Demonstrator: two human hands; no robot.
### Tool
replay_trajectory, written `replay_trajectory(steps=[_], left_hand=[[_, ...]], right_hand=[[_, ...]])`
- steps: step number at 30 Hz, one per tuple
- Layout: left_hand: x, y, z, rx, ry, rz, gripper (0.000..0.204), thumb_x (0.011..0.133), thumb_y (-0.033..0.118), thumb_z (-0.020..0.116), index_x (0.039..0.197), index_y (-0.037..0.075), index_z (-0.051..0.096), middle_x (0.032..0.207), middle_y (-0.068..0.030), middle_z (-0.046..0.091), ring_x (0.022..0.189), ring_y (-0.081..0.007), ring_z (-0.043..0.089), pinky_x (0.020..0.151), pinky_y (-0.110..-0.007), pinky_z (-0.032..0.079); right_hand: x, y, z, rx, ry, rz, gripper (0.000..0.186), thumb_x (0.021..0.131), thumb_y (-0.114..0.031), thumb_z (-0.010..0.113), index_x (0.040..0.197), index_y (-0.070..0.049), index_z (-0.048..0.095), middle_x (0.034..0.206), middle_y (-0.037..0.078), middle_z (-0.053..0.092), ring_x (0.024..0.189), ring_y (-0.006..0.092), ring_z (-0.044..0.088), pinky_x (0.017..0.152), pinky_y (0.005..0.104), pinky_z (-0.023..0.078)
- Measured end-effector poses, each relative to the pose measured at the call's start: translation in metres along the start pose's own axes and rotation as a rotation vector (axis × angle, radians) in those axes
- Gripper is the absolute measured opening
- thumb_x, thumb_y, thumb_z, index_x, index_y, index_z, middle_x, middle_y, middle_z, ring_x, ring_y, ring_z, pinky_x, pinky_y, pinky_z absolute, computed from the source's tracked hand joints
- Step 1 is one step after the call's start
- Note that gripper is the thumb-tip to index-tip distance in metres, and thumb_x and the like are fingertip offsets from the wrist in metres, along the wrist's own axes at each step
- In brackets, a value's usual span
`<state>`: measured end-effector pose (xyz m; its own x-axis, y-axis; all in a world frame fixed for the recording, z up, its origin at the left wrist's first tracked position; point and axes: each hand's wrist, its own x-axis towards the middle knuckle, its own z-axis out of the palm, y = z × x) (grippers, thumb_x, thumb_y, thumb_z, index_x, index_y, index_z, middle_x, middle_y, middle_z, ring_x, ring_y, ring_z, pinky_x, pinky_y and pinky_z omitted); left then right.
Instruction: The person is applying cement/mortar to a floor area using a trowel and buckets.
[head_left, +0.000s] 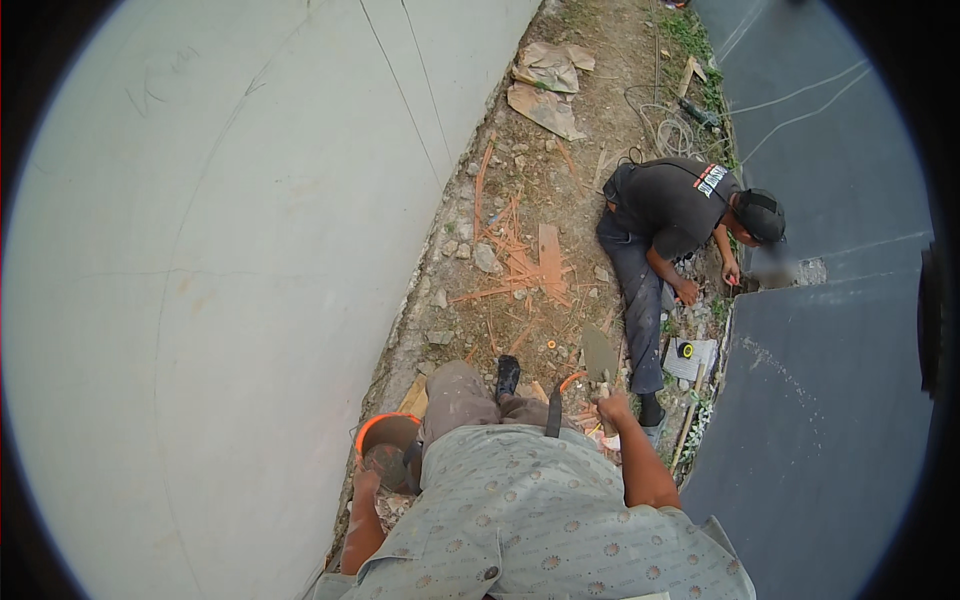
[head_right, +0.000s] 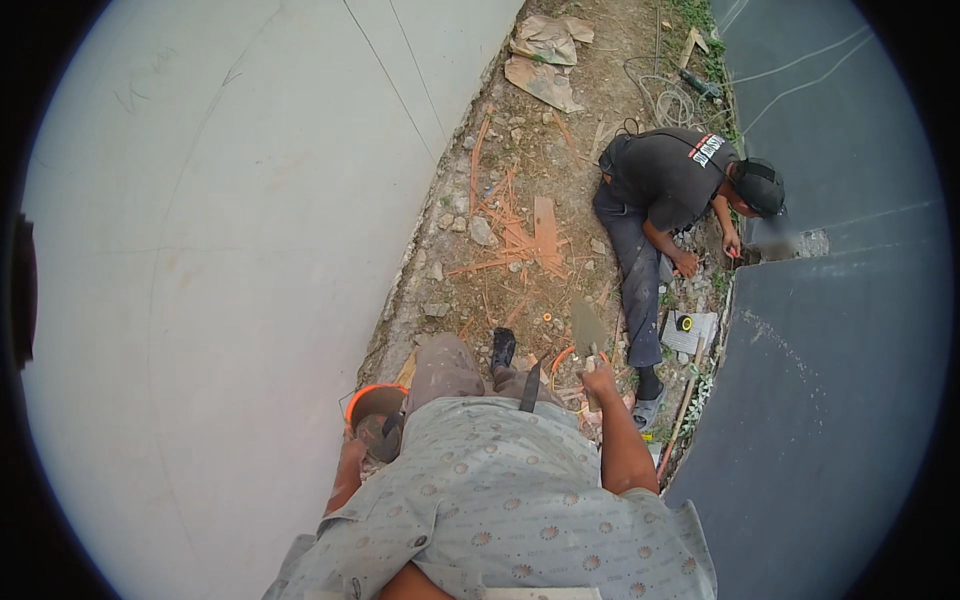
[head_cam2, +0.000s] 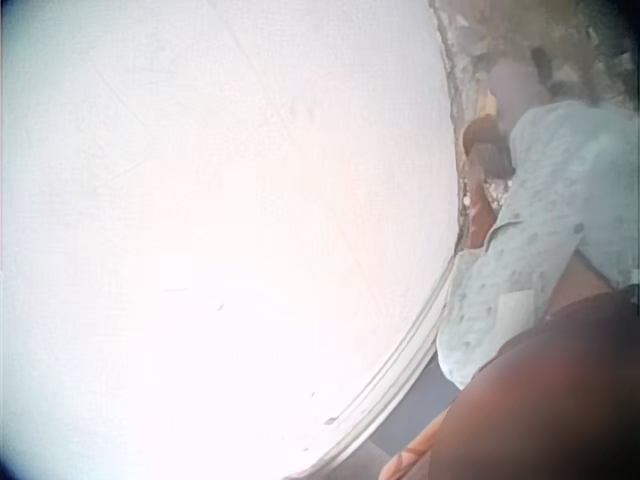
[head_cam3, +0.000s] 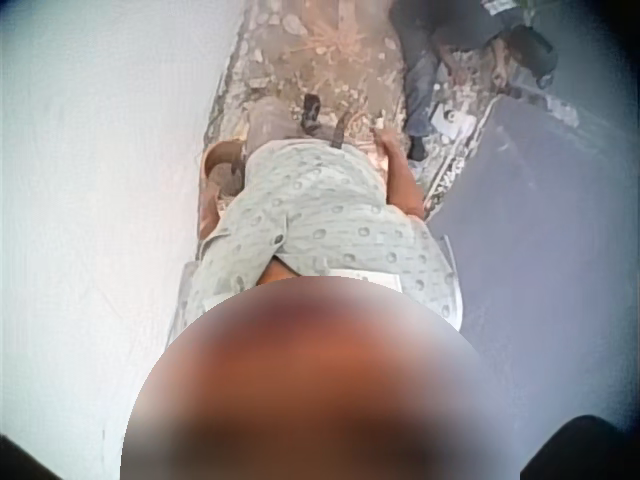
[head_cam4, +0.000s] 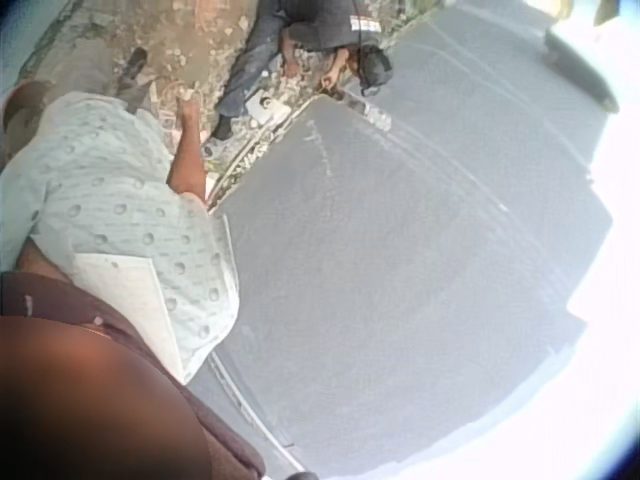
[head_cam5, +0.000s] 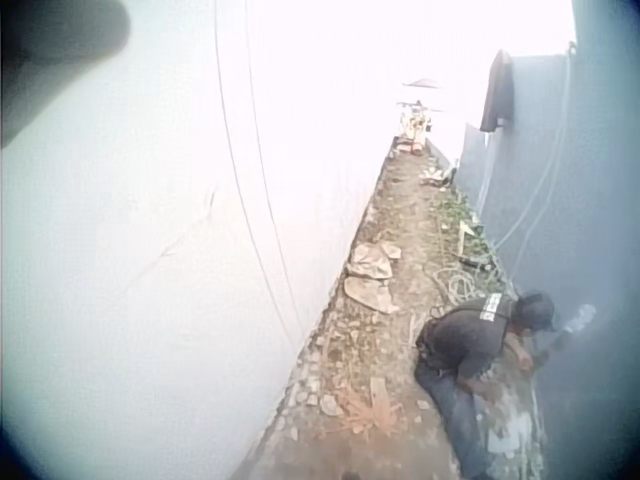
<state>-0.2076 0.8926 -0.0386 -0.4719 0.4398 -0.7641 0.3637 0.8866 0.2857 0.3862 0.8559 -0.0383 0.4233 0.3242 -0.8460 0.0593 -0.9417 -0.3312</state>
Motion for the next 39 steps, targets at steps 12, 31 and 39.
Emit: replay_trajectory(steps=[12,31,39], left_hand=[[0.062,0.148,0.075,0.351,-0.042,-0.097,0.044,0.074,0.011,0.056,0.114,-0.008,0.052,0.1,-0.0241,0.061,0.091,-0.0319,0.062,0.076,-0.037,0.048],[0.189,0.442,0.269,0.889,-0.216,0.464,0.054,0.076,0.004,0.05,0.129,0.006,0.045,0.109,-0.0154,0.059,0.098,-0.0265,0.058,0.081,-0.037,0.046],[0.181,0.597,0.293,0.879,-0.114,0.415,0.053,0.075,0.004,0.05,0.127,0.004,0.046,0.108,-0.0164,0.059,0.097,-0.0273,0.059,0.08,-0.038,0.047]], right_hand=[[0.096,-0.142,-0.051,-0.128,-0.002,0.023,0.034,0.072,-0.008,0.071,0.1,0.005,0.057,0.071,0.011,0.061,0.058,0.0221,0.058,0.055,0.0366,0.046],[0.253,-0.28,-0.149,0.001,0.584,-0.405,0.035,0.063,-0.019,0.074,0.087,0.0,0.058,0.078,0.022,0.059,0.078,0.0388,0.058,0.068,0.0425,0.045],[0.313,-0.406,-0.23,-0.096,0.382,-0.332,0.037,0.066,-0.015,0.071,0.098,0.0,0.06,0.084,0.017,0.064,0.077,0.033,0.063,0.069,0.0388,0.048]])
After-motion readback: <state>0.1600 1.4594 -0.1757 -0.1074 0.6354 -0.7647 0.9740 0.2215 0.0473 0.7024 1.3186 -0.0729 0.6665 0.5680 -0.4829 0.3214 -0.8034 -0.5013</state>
